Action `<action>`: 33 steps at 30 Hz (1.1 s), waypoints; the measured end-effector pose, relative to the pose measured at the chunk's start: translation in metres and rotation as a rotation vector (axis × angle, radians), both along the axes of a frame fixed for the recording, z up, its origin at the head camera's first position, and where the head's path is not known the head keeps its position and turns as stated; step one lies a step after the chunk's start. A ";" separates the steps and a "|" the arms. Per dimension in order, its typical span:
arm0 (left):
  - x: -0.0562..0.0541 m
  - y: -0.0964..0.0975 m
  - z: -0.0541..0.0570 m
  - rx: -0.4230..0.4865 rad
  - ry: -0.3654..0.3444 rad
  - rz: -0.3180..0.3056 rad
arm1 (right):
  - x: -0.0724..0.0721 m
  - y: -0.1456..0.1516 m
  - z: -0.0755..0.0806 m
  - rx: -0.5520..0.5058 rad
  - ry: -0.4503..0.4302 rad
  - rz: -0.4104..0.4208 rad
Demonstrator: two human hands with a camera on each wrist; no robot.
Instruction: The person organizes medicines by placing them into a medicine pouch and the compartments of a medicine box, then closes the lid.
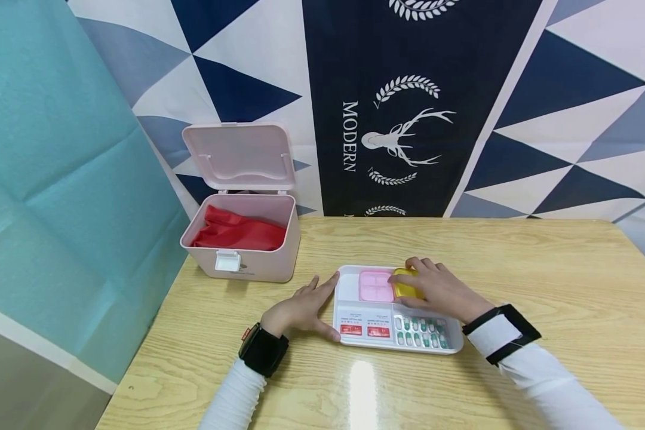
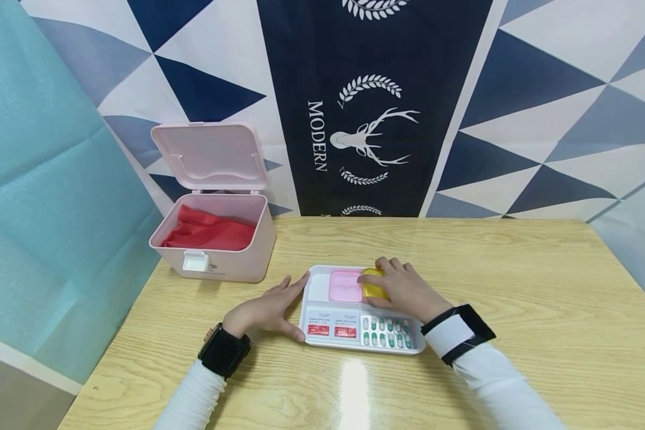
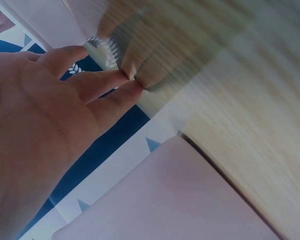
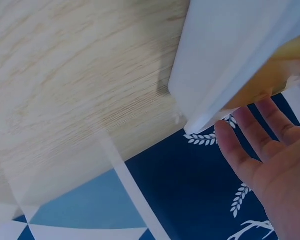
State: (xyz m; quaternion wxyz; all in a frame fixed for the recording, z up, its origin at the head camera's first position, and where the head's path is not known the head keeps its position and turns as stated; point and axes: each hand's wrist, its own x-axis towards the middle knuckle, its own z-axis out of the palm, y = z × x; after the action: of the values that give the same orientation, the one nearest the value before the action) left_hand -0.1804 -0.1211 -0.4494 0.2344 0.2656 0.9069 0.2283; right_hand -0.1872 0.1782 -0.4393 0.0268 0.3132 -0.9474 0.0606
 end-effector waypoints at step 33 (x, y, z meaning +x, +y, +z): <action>0.000 0.001 0.000 -0.019 0.003 -0.007 | 0.004 0.008 -0.006 -0.037 0.005 -0.077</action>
State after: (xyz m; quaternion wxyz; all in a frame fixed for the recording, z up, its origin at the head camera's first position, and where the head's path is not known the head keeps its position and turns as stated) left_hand -0.1809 -0.1202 -0.4492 0.2362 0.2667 0.9085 0.2184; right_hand -0.1828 0.1859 -0.4454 0.0370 0.2759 -0.9574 0.0763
